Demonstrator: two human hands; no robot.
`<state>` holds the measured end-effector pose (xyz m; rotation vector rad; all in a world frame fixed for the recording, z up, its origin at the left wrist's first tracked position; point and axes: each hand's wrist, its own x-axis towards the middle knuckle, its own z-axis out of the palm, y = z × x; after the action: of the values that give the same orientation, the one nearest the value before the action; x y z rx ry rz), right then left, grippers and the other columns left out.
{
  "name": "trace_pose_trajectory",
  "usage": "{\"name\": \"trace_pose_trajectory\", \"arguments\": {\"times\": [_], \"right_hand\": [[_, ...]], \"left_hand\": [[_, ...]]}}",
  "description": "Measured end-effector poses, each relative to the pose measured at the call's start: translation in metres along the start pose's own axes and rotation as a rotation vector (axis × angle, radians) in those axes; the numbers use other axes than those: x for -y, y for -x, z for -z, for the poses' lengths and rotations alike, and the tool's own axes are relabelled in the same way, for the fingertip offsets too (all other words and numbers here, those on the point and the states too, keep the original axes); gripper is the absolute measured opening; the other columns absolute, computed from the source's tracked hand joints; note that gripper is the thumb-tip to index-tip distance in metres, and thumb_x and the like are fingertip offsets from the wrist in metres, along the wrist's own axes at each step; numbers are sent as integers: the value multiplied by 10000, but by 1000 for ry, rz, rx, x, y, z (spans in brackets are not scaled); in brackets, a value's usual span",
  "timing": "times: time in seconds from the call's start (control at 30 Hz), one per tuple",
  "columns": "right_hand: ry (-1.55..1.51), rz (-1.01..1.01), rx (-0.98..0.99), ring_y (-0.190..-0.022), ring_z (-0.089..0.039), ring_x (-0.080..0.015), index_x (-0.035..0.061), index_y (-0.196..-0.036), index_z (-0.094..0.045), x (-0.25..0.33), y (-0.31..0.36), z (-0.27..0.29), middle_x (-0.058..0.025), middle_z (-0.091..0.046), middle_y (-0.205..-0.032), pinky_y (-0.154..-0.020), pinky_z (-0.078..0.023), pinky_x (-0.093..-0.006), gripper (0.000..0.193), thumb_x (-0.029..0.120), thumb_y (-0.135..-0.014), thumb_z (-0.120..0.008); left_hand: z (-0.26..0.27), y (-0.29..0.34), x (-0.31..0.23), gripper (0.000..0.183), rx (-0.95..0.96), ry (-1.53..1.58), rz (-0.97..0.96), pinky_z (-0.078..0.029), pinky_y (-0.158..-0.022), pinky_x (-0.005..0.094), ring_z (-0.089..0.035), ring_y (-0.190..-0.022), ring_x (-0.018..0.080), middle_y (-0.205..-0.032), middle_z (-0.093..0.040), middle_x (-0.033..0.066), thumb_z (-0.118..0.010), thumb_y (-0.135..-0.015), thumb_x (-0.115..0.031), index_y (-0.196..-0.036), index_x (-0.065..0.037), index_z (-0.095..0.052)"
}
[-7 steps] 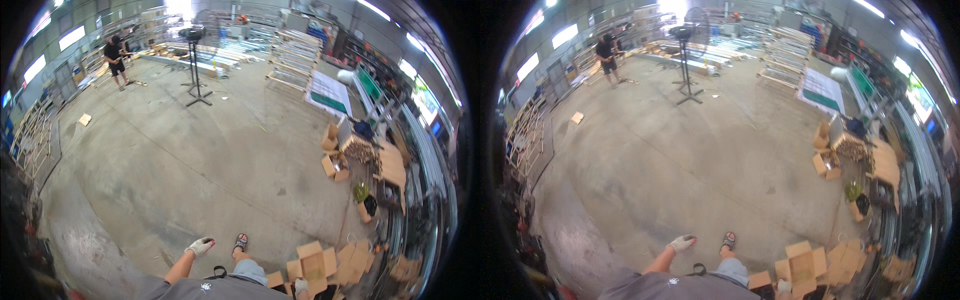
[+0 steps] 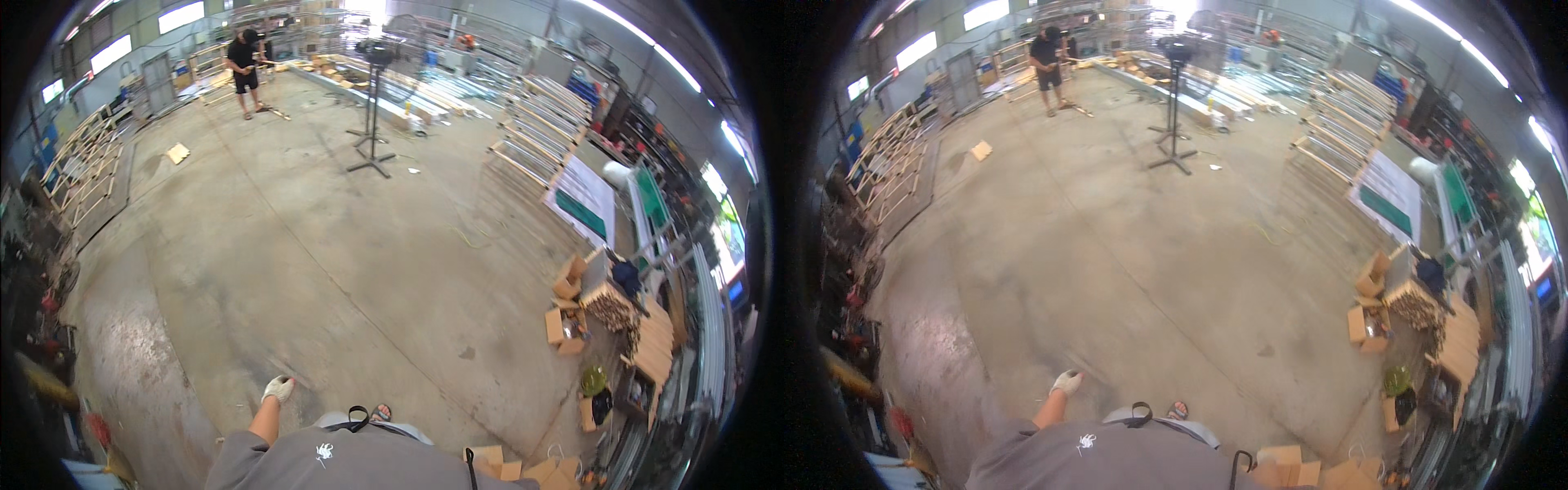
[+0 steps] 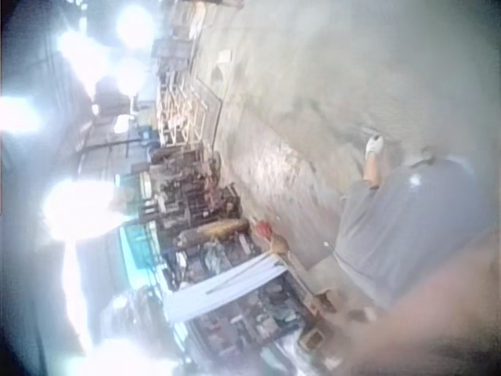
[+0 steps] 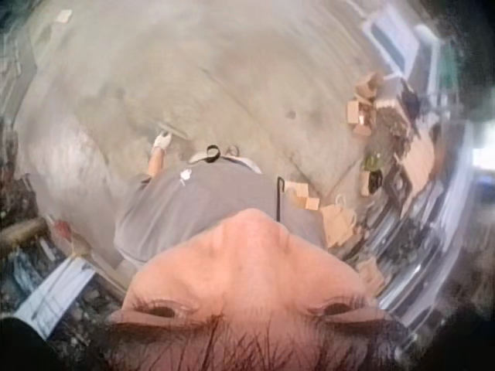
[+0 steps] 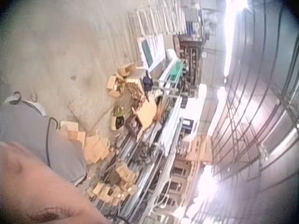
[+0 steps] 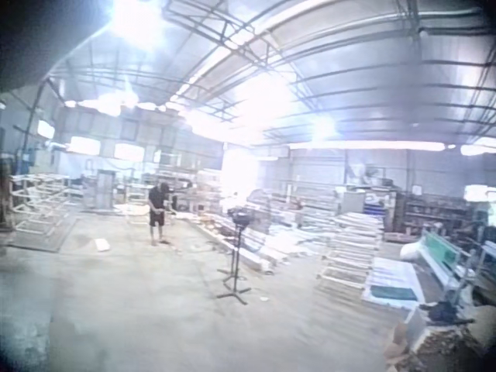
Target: The person sits on the floor among several cardboard boxes containing black metal components and smaller fasteners. They pick up two black metal parts, retrieve fasteners from a smaller container, and join the components together by hand.
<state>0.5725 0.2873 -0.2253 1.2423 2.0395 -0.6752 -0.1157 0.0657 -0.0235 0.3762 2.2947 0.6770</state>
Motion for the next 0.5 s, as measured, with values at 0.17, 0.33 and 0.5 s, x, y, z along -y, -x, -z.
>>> {"name": "trace_pose_trajectory", "arguments": {"times": [0.17,0.33,0.5], "right_hand": [[-1390,-347,-384,-594,-639,-256,65,-1024,-662,92,-132,226,-104,-659,-775,-564,-553,-398,187,211,-909,-637],[-1313,157,-437,-605,-637,-205,71,-1068,-618,195,-215,423,-72,-635,-768,-531,-560,-369,138,143,-974,-546],[-1523,-56,-416,-628,-650,-245,83,-1111,-617,224,-295,460,-70,-616,-715,-562,-566,-390,193,195,-956,-593]], "left_hand": [[19,3,98,520,-191,362,570,-529,-833,419,-700,-1052,333,-1112,-719,233,-608,-878,-373,-1233,2,-671],[-23,-7,97,530,-113,342,920,-492,-924,427,-647,-1142,337,-1207,-671,222,-595,-872,-383,-1253,-22,-666],[-20,-154,12,541,24,225,873,-455,-1014,434,-594,-1232,340,-1303,-624,210,-581,-867,-394,-1273,-45,-660]]}}
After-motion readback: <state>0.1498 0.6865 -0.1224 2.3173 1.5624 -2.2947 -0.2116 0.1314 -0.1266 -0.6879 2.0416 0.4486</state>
